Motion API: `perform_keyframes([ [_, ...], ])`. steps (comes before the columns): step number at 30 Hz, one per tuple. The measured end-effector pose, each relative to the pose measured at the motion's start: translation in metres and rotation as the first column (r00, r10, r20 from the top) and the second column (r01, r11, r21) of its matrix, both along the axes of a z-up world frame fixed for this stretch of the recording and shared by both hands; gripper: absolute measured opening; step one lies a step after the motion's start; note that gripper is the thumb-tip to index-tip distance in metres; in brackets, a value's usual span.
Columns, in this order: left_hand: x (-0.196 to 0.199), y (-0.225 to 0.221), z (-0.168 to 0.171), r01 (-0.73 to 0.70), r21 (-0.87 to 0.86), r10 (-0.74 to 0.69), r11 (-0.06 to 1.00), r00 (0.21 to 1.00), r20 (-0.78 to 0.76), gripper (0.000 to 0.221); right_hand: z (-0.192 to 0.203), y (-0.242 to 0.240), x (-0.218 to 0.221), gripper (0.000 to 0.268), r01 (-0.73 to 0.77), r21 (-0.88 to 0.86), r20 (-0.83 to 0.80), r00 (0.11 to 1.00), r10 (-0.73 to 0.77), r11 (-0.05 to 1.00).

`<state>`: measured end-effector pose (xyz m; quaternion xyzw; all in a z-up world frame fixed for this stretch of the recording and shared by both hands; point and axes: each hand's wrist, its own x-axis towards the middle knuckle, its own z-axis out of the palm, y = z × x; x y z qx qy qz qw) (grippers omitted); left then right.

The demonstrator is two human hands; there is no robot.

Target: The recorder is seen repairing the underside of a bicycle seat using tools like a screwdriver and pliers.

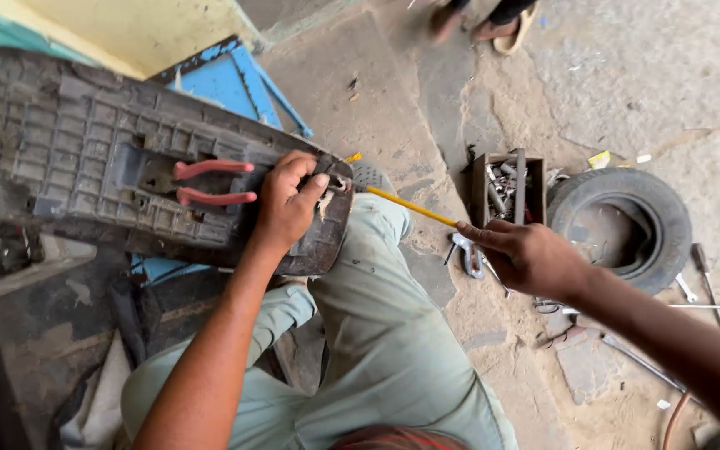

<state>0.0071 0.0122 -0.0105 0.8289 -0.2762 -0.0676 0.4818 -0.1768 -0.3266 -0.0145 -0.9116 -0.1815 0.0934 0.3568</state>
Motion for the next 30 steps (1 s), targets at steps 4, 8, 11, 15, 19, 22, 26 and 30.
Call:
perform_keyframes([
  [4,-0.002,-0.002,0.007,0.033,0.008,-0.033,0.999,0.996,0.083,0.016,0.028,0.027,-0.014,0.047,0.156,0.083,0.001,0.988,-0.157,0.984],
  [8,-0.01,-0.018,0.02,-0.035,0.062,0.031,0.997,0.998,0.057,0.019,0.051,0.024,-0.04,0.039,0.296,0.076,-0.091,0.953,-0.289,0.952],
  [11,-0.016,-0.026,0.039,-0.071,0.317,0.0,0.946,0.975,0.22,0.031,0.053,0.022,-0.06,0.042,0.439,0.088,-0.158,0.893,-0.422,0.894],
  [15,-0.014,-0.022,0.026,-0.004,0.418,-0.154,0.909,0.927,0.343,0.026,0.046,0.032,-0.084,0.043,0.496,0.09,-0.216,0.856,-0.47,0.863],
  [19,-0.008,-0.012,0.008,-0.013,0.424,-0.139,0.905,0.935,0.326,0.008,0.056,0.045,-0.084,0.043,0.48,0.046,-0.212,0.862,-0.461,0.876],
  [22,-0.005,-0.015,0.012,-0.036,0.404,-0.112,0.914,0.935,0.336,0.009,0.055,0.042,-0.08,0.043,0.472,0.011,-0.186,0.867,-0.462,0.882],
  [26,0.002,-0.006,0.003,-0.03,0.23,-0.027,0.973,0.971,0.239,0.012,0.055,0.034,-0.078,0.045,0.497,-0.009,-0.202,0.849,-0.488,0.868],
  [30,0.001,-0.007,0.009,-0.062,0.087,0.053,0.994,0.993,0.104,0.009,0.051,0.034,-0.082,0.043,0.489,0.02,-0.207,0.856,-0.475,0.872],
])
